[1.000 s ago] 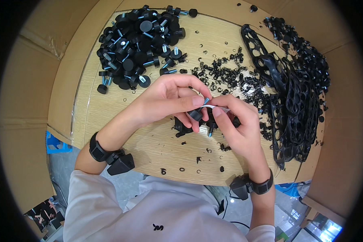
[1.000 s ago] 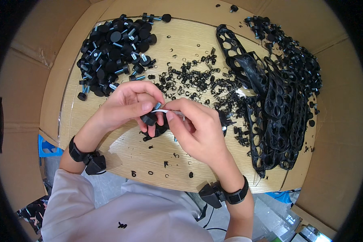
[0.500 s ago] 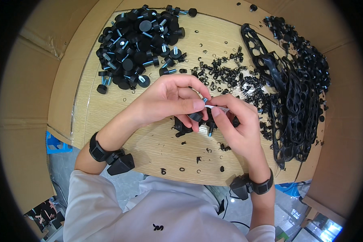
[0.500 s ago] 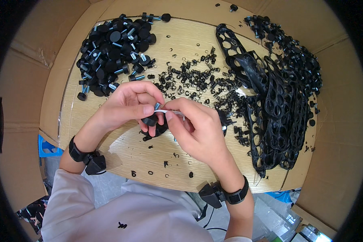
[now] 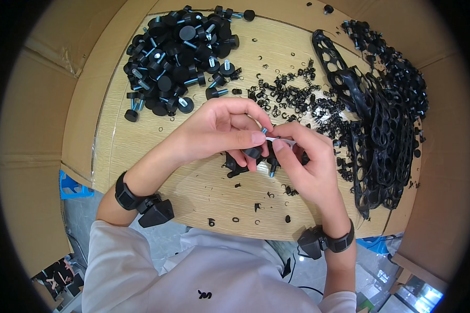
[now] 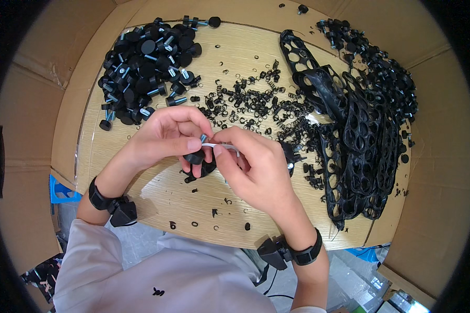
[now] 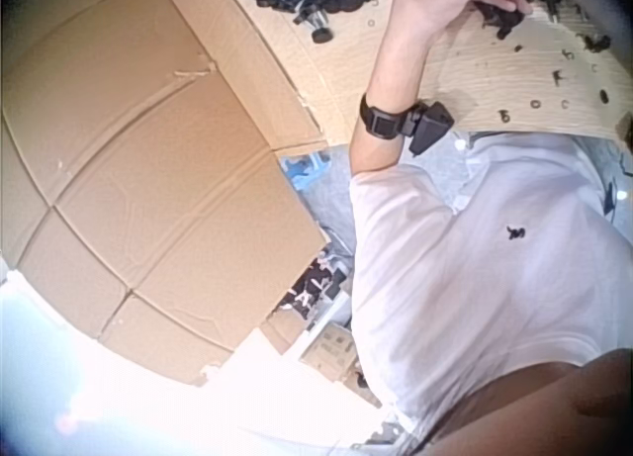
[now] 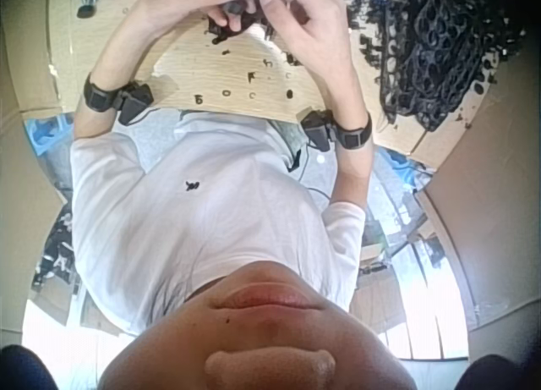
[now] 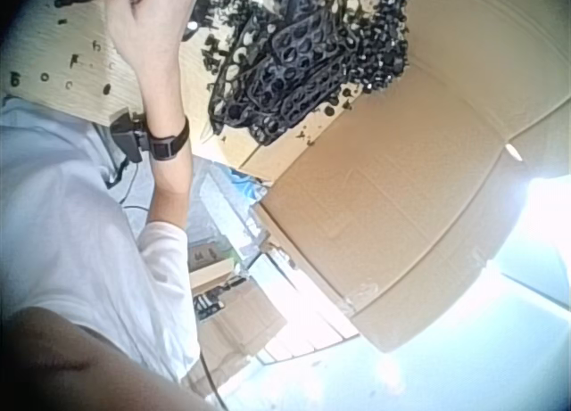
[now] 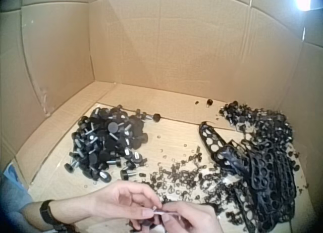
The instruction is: Assemble small plastic components and fasteners on a work surface.
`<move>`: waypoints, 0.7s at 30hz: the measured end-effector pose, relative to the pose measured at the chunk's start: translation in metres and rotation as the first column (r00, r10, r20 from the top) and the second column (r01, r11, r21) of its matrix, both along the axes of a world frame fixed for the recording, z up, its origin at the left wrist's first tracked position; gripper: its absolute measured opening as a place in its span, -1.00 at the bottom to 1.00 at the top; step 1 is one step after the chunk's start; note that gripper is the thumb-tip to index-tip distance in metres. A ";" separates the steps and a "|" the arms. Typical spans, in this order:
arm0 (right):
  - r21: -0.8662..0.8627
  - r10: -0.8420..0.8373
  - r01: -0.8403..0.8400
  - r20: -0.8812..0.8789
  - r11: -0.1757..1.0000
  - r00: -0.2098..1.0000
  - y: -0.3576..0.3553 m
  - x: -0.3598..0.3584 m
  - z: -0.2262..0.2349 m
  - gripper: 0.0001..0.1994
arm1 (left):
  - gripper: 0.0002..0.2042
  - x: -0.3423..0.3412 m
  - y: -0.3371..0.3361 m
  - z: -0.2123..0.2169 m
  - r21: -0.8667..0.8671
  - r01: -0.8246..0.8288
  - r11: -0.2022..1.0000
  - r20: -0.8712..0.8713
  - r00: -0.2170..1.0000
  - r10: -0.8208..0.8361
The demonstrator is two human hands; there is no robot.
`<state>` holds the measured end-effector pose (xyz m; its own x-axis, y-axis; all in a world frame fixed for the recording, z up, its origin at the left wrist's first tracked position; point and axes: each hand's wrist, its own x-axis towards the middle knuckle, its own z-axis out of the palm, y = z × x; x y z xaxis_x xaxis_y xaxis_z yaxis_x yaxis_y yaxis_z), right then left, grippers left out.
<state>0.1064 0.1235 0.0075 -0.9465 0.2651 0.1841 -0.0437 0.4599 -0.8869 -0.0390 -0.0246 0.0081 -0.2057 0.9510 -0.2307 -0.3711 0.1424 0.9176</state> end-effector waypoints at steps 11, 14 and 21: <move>0.014 -0.003 0.002 0.019 1.000 1.000 0.000 0.000 0.002 -0.91 | -0.78 0.001 0.001 0.001 -0.008 0.001 1.000 -0.007 1.000 -0.001; 0.013 -0.002 0.002 0.019 1.000 1.000 0.000 0.000 0.002 -0.91 | -0.79 0.001 0.001 0.000 -0.005 0.001 1.000 -0.009 1.000 -0.001; 0.007 0.007 -0.007 0.042 1.000 0.999 0.000 0.000 0.002 -0.91 | -0.81 0.001 0.001 0.001 -0.020 0.018 1.000 -0.026 0.999 -0.018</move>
<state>0.1066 0.1240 0.0099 -0.9552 0.2573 0.1461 -0.0097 0.4663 -0.8846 -0.0385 -0.0236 0.0092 -0.1950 0.9499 -0.2442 -0.3439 0.1669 0.9240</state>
